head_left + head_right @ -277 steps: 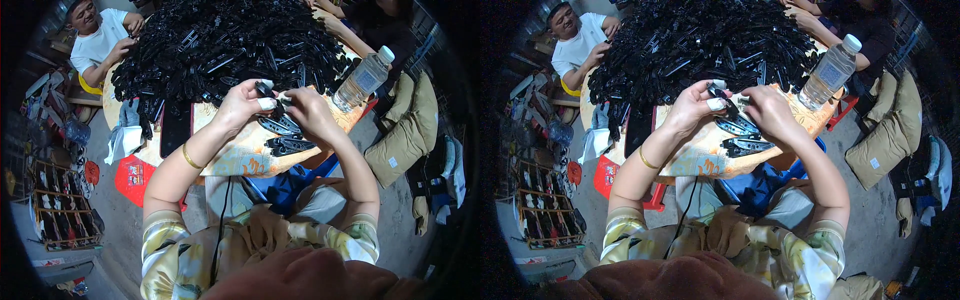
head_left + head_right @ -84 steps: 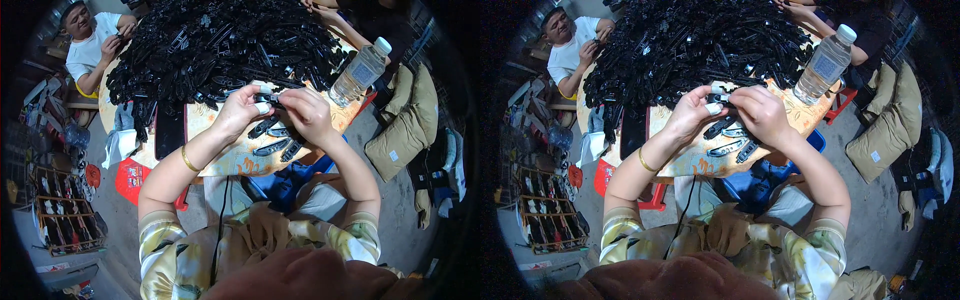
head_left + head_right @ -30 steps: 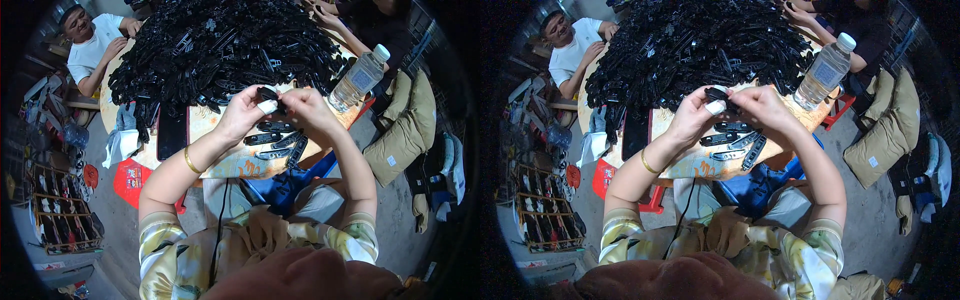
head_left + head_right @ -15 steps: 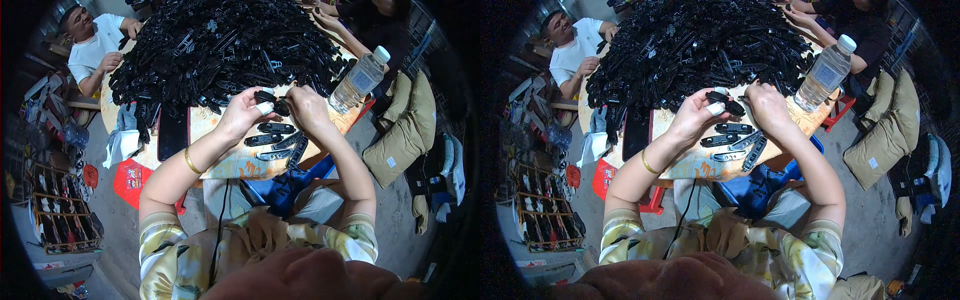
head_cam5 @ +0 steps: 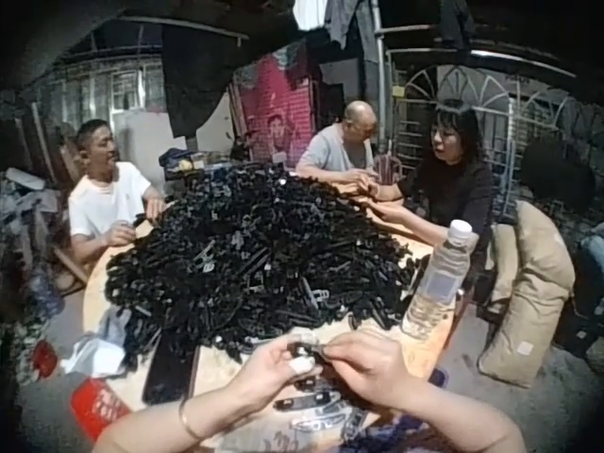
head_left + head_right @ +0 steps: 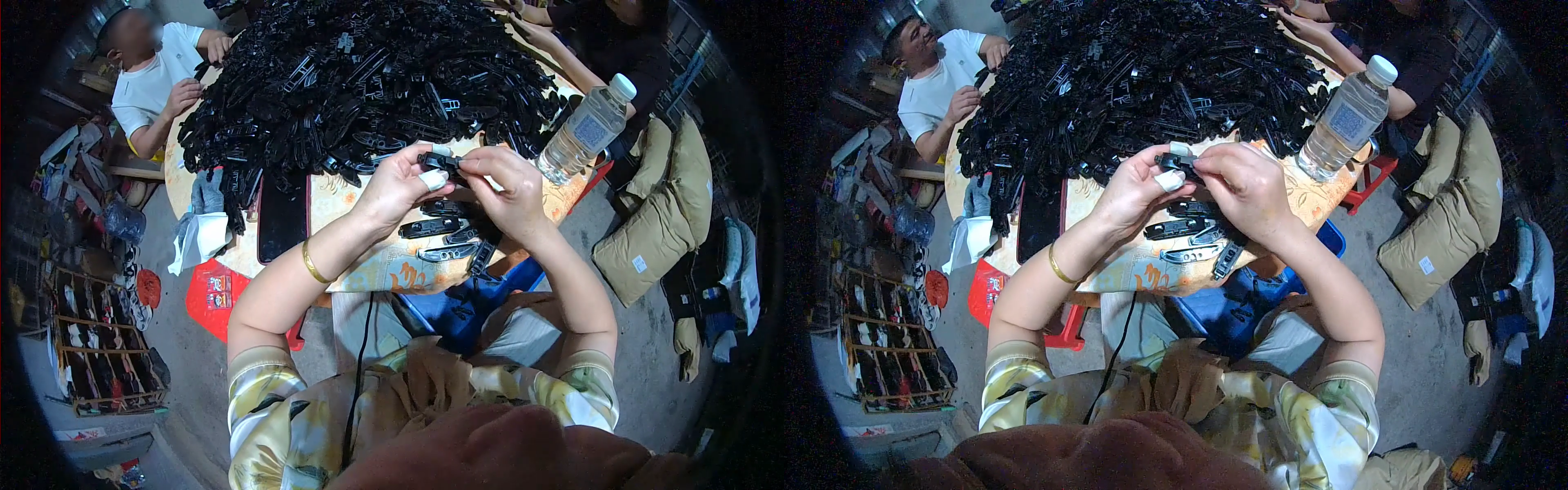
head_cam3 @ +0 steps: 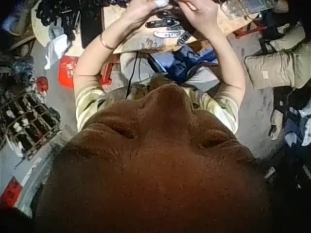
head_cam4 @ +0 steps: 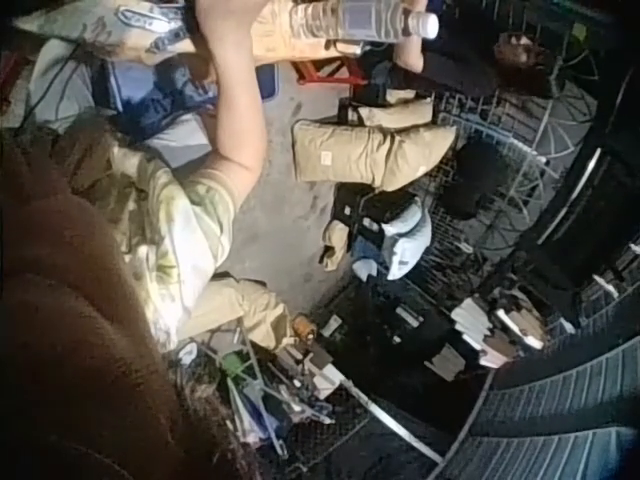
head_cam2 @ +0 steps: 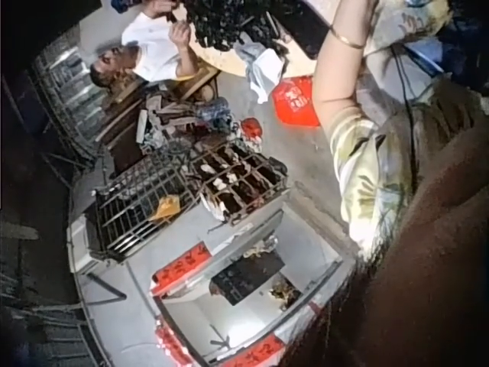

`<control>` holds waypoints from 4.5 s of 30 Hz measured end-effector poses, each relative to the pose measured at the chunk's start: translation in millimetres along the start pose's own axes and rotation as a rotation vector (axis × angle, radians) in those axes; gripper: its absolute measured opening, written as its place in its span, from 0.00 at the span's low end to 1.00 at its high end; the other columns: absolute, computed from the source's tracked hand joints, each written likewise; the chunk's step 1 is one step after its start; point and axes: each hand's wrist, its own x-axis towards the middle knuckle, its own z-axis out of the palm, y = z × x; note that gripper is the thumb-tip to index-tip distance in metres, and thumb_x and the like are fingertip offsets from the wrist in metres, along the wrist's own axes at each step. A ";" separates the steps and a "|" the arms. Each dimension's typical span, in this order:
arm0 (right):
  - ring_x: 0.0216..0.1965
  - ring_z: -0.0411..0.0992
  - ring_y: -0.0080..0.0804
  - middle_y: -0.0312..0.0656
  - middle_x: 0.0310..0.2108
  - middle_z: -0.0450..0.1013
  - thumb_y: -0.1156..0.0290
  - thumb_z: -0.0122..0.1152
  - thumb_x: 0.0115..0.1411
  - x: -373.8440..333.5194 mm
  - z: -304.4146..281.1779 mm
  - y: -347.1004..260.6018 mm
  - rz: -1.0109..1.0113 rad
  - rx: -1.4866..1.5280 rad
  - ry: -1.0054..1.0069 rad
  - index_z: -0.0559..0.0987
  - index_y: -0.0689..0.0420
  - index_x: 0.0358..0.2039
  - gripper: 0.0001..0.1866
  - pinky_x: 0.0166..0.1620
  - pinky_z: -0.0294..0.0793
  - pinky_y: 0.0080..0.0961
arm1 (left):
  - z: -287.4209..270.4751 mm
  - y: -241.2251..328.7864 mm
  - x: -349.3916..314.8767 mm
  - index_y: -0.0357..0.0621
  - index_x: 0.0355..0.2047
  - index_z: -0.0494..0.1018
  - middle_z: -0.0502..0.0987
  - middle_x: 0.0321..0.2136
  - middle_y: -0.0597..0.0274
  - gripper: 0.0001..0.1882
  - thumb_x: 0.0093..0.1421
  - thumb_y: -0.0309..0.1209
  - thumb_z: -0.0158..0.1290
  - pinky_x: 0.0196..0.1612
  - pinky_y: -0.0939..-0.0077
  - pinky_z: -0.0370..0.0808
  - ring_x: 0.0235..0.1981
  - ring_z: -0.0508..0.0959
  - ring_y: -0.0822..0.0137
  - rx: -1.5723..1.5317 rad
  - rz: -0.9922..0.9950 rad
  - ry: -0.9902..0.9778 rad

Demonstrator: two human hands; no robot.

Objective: Assembling small black plastic components by hand at a workbench.

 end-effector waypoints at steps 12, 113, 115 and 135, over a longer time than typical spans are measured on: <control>0.30 0.74 0.39 0.43 0.31 0.74 0.82 0.62 0.42 -1.4 -2.6 -11.6 -0.194 -0.262 -0.060 0.77 0.59 0.30 0.12 0.31 0.74 0.29 | 7.9 5.6 -4.9 0.34 0.49 0.64 0.75 0.39 0.55 0.17 0.58 0.19 0.50 0.44 0.76 0.78 0.38 0.78 0.68 -0.041 0.030 -0.005; 0.26 0.70 0.15 0.37 0.26 0.76 0.68 0.65 0.53 -0.5 -3.2 8.8 0.799 0.367 -0.375 0.80 0.63 0.37 0.14 0.30 0.70 0.15 | 5.6 5.3 -4.3 0.33 0.39 0.72 0.75 0.34 0.63 0.11 0.53 0.18 0.54 0.40 0.84 0.74 0.35 0.75 0.77 0.062 0.078 0.038; 0.24 0.71 0.17 0.39 0.23 0.76 0.61 0.61 0.56 11.2 -2.7 26.4 0.812 0.388 -0.496 0.81 0.62 0.35 0.15 0.27 0.70 0.18 | -2.7 -4.5 -4.1 0.34 0.38 0.72 0.76 0.34 0.62 0.11 0.53 0.19 0.54 0.39 0.84 0.73 0.35 0.75 0.77 0.162 0.074 0.053; 0.26 0.70 0.16 0.32 0.25 0.75 0.68 0.65 0.52 31.0 14.8 24.1 0.812 0.690 -0.454 0.80 0.59 0.31 0.09 0.28 0.68 0.16 | -8.9 0.2 0.8 0.40 0.43 0.68 0.75 0.34 0.65 0.10 0.60 0.26 0.49 0.34 0.87 0.72 0.31 0.74 0.80 -0.028 0.075 0.092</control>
